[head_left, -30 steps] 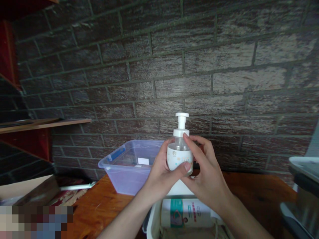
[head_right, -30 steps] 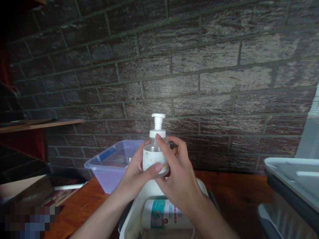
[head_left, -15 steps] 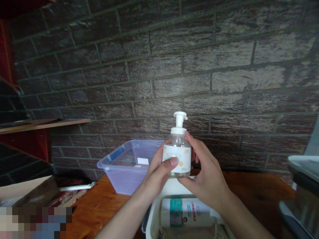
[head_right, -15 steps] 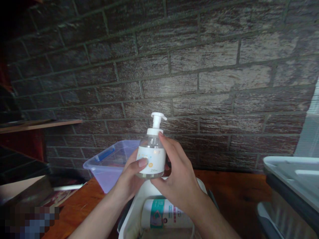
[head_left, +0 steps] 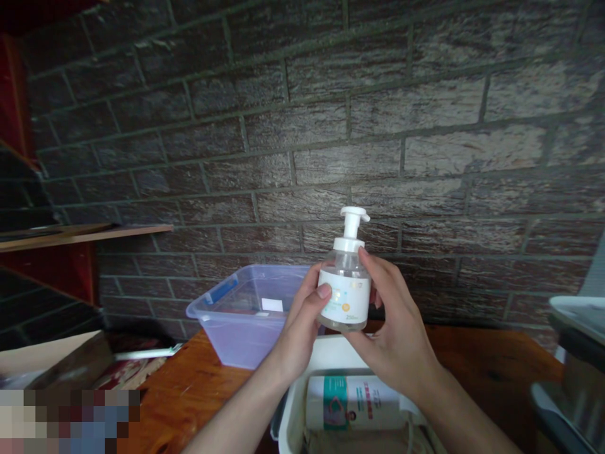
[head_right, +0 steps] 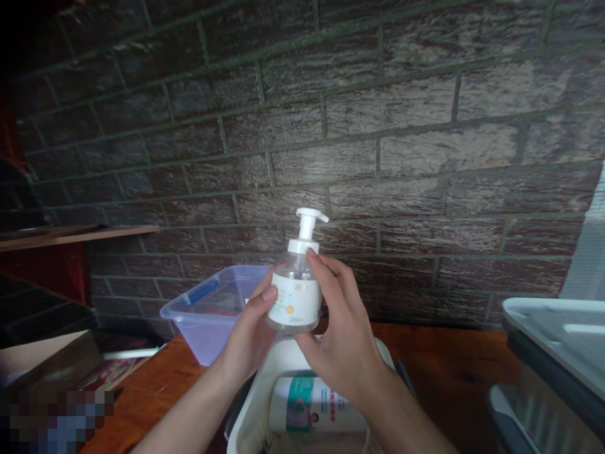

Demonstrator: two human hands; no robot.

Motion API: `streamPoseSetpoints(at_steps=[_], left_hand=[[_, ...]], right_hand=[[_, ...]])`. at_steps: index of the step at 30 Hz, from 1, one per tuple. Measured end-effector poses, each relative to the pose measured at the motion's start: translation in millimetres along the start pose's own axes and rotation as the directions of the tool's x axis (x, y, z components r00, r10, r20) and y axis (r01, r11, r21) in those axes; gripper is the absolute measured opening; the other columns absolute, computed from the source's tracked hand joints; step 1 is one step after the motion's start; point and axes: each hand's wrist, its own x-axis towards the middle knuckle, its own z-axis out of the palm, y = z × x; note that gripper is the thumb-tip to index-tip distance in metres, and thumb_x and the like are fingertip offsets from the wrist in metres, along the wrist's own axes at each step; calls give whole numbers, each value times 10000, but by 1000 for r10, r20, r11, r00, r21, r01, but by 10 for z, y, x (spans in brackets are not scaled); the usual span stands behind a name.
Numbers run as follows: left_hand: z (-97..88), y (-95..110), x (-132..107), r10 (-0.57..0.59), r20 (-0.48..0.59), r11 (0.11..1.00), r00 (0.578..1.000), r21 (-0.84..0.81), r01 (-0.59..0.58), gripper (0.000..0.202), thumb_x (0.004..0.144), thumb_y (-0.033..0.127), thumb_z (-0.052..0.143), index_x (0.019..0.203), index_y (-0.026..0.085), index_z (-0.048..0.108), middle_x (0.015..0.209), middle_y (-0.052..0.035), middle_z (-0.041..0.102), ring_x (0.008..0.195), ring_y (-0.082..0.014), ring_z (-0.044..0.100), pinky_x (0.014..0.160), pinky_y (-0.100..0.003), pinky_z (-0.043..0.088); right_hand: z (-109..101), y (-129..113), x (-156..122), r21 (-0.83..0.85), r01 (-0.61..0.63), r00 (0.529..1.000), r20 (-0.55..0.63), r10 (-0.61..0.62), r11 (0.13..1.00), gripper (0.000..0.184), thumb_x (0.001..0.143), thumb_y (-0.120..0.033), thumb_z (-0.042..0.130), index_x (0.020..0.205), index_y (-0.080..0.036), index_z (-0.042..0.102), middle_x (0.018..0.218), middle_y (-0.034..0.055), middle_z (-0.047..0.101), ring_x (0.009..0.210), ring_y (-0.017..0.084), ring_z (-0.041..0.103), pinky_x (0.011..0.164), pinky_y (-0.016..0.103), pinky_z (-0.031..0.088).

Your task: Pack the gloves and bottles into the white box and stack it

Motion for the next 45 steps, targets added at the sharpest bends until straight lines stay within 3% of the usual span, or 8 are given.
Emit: streamPoseSetpoints(at_steps=[6,11,21,30,36,42,45], left_hand=[[14,53,-19,0,81,994,997,105,-9,434,935,366,669,1327,203,582,1322,-92,670,1242,-293,593,1031,-343,428],[36,63,-29,-19,118,991,993,137,3,436,934,319,693,1339,220,564,1319,-90,678,1231,-294,607,1014,-356,450],[32,-7,-6,-51,52,999,997,-11,52,442,984,374,596,1393,204,589,1304,-94,693,1214,-296,624,950,-344,496],[30,-71,37,1,-60,998,998,-64,-4,396,948,411,619,1248,162,688,1185,-92,740,1110,-293,673,927,-359,523],[15,-58,4,-51,-16,998,999,37,51,524,872,392,753,1339,190,627,1155,-96,756,1073,-289,701,943,-361,525],[47,-20,23,-130,-162,978,978,-185,99,482,890,431,671,1252,115,646,1044,-127,779,895,-283,749,794,-374,599],[25,15,49,-112,-146,969,983,-237,75,437,907,436,616,1159,84,679,978,-138,784,854,-292,755,757,-391,615]], right_hand=[[-15,-2,10,-2,-5,1000,-20,5,1000,868,826,-96,668,1598,-302,327,1520,107,415,1297,295,521,1067,467,513],[-5,9,9,14,-21,1000,-8,21,1000,884,821,-78,660,1604,-309,322,1530,108,401,1275,300,535,1044,468,533],[5,19,3,24,-40,999,-4,40,999,943,781,-50,664,1611,-318,305,1533,111,395,1279,287,538,931,391,588],[6,-11,21,100,-69,998,19,67,993,941,733,-42,645,1590,-288,344,1534,103,439,1356,306,493,1075,460,504],[1,-23,20,139,-79,995,74,69,987,996,696,-12,618,1605,-293,321,1566,75,439,1393,307,465,1121,472,460],[-4,-7,-24,186,-127,992,44,121,974,937,753,-22,610,1603,-291,323,1490,102,518,1131,252,594,929,415,541],[5,40,-30,247,-146,989,5,150,958,772,824,-62,607,1540,-288,427,1409,100,580,1036,222,606,878,403,540]])
